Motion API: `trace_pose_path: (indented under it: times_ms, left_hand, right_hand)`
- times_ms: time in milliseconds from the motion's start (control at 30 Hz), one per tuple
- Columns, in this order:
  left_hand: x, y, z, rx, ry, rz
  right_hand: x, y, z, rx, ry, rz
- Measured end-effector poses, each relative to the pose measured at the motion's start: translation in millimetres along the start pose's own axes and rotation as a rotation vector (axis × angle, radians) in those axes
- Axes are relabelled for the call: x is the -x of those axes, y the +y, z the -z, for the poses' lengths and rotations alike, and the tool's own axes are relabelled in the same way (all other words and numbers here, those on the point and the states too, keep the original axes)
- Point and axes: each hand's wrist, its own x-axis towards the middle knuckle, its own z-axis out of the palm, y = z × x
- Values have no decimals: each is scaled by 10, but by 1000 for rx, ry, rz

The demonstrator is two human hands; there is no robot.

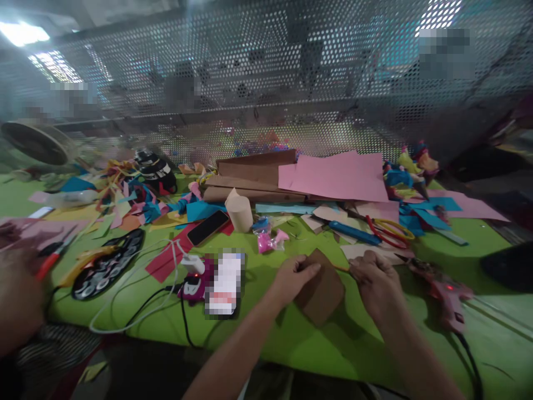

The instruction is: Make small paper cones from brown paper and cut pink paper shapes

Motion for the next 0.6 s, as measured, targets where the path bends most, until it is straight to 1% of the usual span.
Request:
trace_pose_path:
  times_ms: [100,233,333,400,500,600]
  left_hand:
    - [1,17,20,27,-39,51]
    - [9,64,48,39,2,128]
    - [-16,49,54,56,36,175]
    - [-40,22,52,61,65,183]
    - [-65,-5,40,117,114,174]
    - [-75,-6,25,211,124,105]
  right_hand:
    - [4,-11,-12,-13,7,-13]
    - [3,-11,-17,-17,14,-21]
    - [-15,0,-5,-11,24,-27]
    - [-26,2,2,-3,25,-44]
    - [-14,-13,-3,48,-47,-91]
    - [27,-32,-26,175,-181,-139]
